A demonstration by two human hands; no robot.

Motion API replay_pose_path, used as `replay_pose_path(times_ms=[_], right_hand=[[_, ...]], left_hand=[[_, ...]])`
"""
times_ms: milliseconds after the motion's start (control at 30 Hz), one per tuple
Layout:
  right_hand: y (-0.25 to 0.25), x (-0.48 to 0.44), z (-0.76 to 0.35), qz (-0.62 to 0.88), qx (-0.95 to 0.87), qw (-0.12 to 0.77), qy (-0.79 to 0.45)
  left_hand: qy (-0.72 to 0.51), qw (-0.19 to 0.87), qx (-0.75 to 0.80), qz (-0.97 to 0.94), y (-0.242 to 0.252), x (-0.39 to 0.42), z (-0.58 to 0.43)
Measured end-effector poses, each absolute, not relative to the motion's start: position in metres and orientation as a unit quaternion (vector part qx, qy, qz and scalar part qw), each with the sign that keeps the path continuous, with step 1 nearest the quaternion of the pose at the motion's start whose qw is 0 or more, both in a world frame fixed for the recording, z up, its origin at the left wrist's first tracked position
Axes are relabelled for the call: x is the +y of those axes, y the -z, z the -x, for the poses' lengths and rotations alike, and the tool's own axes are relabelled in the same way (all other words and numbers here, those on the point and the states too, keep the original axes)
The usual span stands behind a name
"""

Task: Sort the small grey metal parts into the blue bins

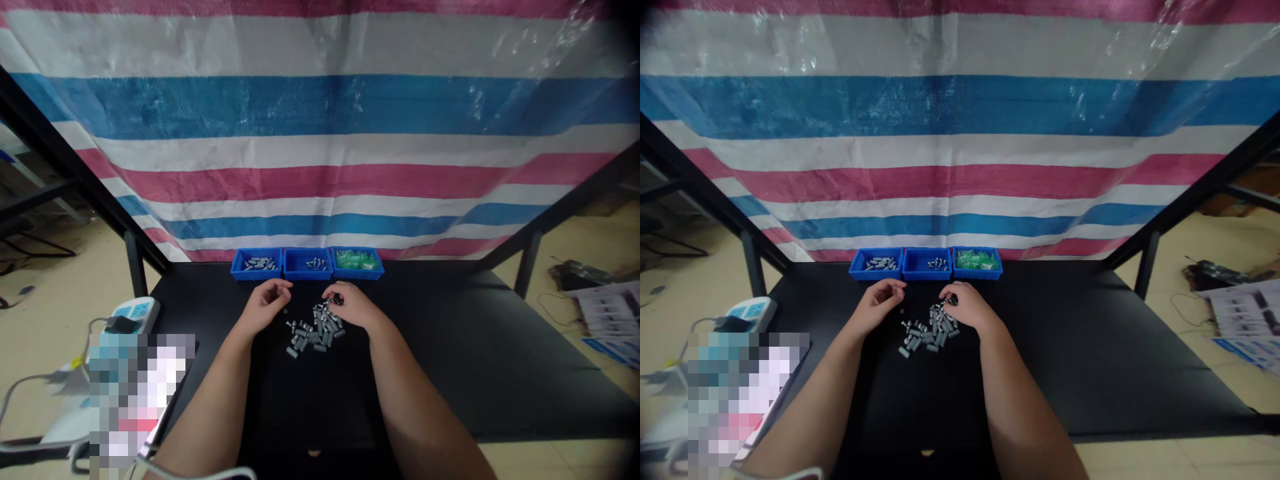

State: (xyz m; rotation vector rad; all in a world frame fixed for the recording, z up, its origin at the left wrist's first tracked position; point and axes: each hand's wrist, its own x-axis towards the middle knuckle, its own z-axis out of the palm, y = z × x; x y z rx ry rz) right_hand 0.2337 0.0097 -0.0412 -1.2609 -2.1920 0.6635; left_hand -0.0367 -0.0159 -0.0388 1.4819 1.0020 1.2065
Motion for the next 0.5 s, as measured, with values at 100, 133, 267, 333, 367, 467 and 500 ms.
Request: replay_pose_path(times_ms=[100,133,267,333,367,467,500], right_hand=[[0.041,0.009,-0.237,0.455,-0.821,0.237,-0.252],[0.04,0.009,-0.236,0.454,-0.822,0.236,-0.25],[0.039,0.01,-0.232,0.464,-0.815,0.237,-0.253],[0.039,0.011,-0.23,0.472,-0.809,0.24,-0.254],[0.038,0.011,-0.229,0.476,-0.807,0.242,-0.252],[0.037,0.01,-0.229,0.48,-0.806,0.25,-0.242],[0.036,0.009,-0.229,0.476,-0.807,0.254,-0.241]], left_hand=[[-0.388,0.38,0.441,-0.715,0.034,-0.022,0.035],[-0.356,0.354,0.44,-0.744,0.031,-0.025,0.035],[-0.288,0.312,0.414,-0.805,0.021,-0.033,0.03],[-0.28,0.296,0.4,-0.821,0.017,-0.036,0.024],[-0.273,0.289,0.392,-0.83,0.015,-0.037,0.021],[-0.23,0.279,0.377,-0.853,0.014,-0.042,0.014],[-0.215,0.277,0.379,-0.856,0.013,-0.043,0.013]])
